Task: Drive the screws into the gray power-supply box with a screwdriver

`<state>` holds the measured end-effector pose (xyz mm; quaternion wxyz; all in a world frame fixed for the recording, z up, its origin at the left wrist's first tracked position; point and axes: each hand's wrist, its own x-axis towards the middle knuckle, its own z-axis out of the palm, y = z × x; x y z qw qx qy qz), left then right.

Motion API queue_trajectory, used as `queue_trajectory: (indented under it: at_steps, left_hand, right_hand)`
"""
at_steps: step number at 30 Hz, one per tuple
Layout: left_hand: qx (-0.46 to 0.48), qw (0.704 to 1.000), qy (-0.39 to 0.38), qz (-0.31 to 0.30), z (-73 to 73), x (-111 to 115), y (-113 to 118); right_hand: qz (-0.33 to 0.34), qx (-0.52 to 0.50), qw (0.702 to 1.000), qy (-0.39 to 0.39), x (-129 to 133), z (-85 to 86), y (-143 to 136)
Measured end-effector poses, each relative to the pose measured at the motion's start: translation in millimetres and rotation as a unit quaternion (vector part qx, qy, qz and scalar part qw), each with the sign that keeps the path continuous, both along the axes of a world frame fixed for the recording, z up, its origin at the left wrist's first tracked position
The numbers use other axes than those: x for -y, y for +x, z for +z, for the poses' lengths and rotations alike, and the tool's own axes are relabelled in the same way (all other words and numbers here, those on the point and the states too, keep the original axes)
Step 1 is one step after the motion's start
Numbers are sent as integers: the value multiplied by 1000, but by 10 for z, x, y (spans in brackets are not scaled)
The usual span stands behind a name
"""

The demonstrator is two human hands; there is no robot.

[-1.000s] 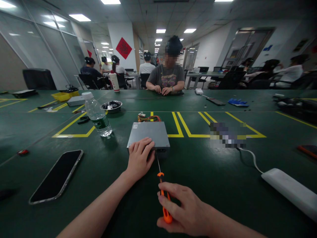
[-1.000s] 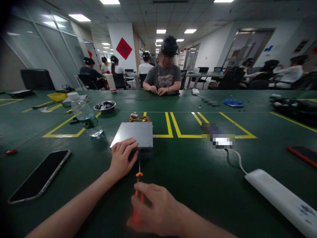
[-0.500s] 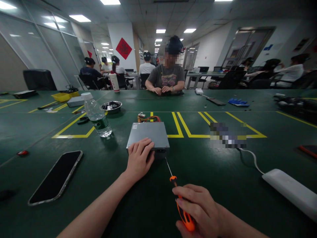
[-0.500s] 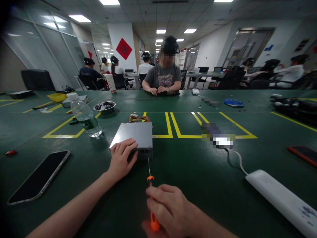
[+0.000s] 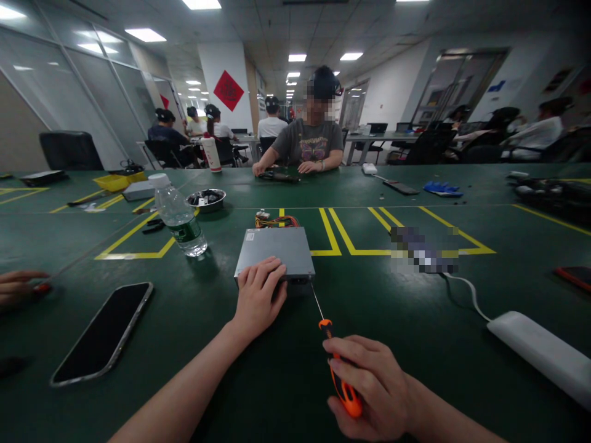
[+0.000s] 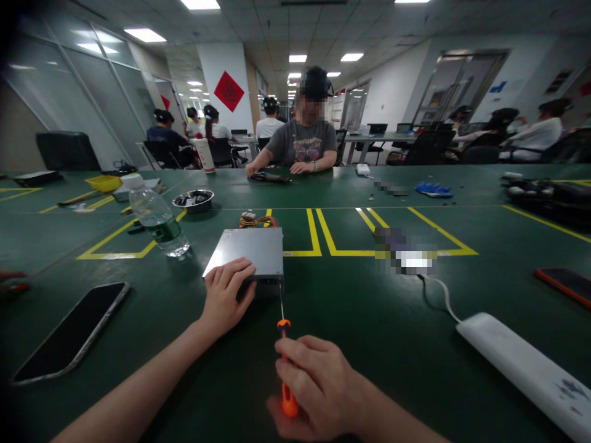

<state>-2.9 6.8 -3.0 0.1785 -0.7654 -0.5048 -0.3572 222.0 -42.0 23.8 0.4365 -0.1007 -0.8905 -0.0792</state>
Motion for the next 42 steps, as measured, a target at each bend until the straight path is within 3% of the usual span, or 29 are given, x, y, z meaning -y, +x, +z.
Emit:
queue_trajectory:
  at_steps: [12, 20, 27, 32, 37, 42]
  left_hand:
    - [-1, 1000, -4, 1, 14, 2, 9]
    - [4, 1000, 0, 0, 22, 6, 8]
    - [-3, 1000, 1, 1, 21, 6, 5]
    - [-1, 1000, -3, 1, 23, 9, 7]
    - [-2, 1000, 0, 2, 14, 5, 2]
    - [-5, 1000, 11, 2, -3, -8, -4]
  right_hand:
    - [-1, 10, 1000, -16, 13, -20, 14]
    - [13, 76, 997, -1, 15, 104, 21]
    - [-25, 28, 999, -5, 5, 44, 141]
    - [-22, 135, 988, -65, 32, 101, 250]
    - [-27, 111, 993, 2, 39, 114, 223]
    - [-33, 96, 995, -10, 21, 68, 207]
